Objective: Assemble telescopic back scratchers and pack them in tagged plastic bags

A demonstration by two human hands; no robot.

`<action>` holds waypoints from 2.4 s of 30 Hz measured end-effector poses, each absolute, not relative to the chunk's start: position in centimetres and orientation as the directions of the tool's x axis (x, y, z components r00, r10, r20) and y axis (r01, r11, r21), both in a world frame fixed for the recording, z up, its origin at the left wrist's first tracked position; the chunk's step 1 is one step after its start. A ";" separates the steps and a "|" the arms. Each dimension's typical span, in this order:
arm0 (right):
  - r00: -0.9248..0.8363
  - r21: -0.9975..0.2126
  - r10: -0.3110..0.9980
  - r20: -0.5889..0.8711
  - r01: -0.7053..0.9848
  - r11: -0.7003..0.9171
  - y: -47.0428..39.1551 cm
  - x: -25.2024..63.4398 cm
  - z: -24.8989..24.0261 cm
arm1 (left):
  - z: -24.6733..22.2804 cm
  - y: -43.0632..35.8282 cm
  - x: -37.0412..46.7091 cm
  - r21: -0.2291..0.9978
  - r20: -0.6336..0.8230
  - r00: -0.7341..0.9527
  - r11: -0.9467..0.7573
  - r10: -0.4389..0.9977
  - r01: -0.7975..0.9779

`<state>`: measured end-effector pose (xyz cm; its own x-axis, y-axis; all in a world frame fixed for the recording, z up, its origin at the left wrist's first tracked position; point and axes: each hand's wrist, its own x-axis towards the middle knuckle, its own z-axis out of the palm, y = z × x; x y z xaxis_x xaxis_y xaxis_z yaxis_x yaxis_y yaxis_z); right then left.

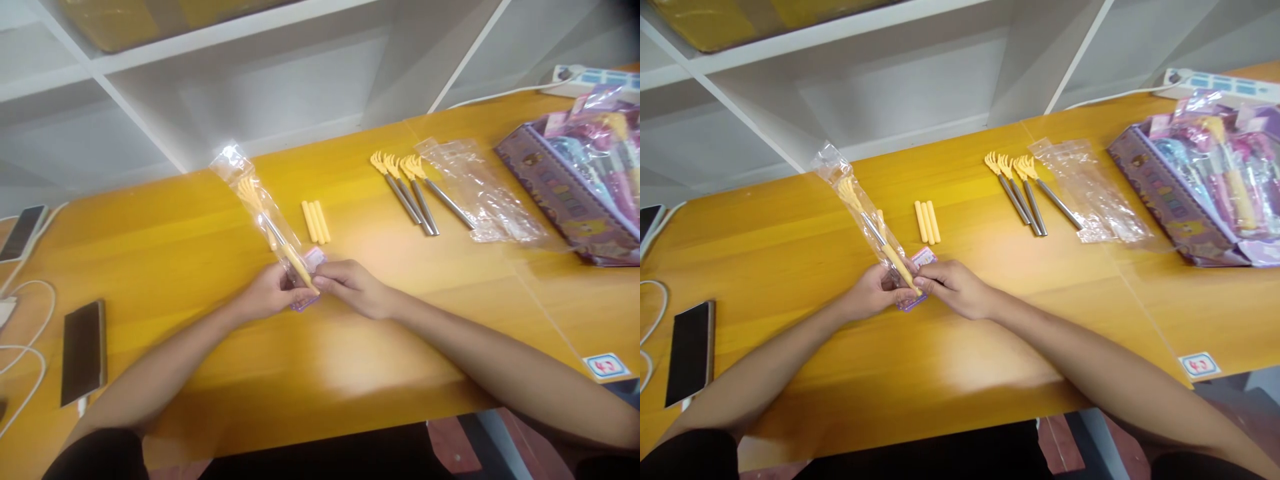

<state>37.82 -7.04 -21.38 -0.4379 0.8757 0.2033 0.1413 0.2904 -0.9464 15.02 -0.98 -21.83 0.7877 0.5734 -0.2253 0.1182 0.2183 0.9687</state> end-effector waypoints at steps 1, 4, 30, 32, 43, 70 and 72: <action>-0.442 -0.946 0.875 0.199 0.146 0.290 -7.1 37.8 -21.4 | -21.8 -0.9 15.0 0.968 -0.229 0.790 0.217 0.569 0.125; -0.463 -0.946 0.869 0.176 0.164 0.279 -7.1 37.9 -21.4 | -21.8 -0.9 15.0 0.967 -0.233 0.805 0.221 0.546 0.129; -0.446 -0.950 0.891 0.088 0.233 0.210 -7.3 37.8 -21.4 | -21.9 -1.2 15.0 0.967 -0.196 0.834 0.242 0.516 0.078; -0.439 -0.948 0.894 0.086 0.239 0.209 -7.3 37.8 -21.5 | -22.0 -1.2 14.9 0.971 -0.195 0.829 0.219 0.524 0.090; -0.473 -0.952 0.877 0.083 0.222 0.210 -7.4 37.6 -21.0 | -21.7 -0.7 14.9 0.975 -0.116 0.896 0.219 0.428 0.022; -0.364 -0.934 0.906 -0.215 -0.193 -0.300 -8.7 36.4 -21.2 | -16.2 -1.4 14.1 0.961 -0.226 0.923 -0.081 0.311 0.263; -0.433 -0.932 0.876 -0.211 -0.182 -0.314 -9.3 35.9 -21.3 | -16.6 0.0 13.7 0.971 -0.144 0.783 -0.065 0.606 0.229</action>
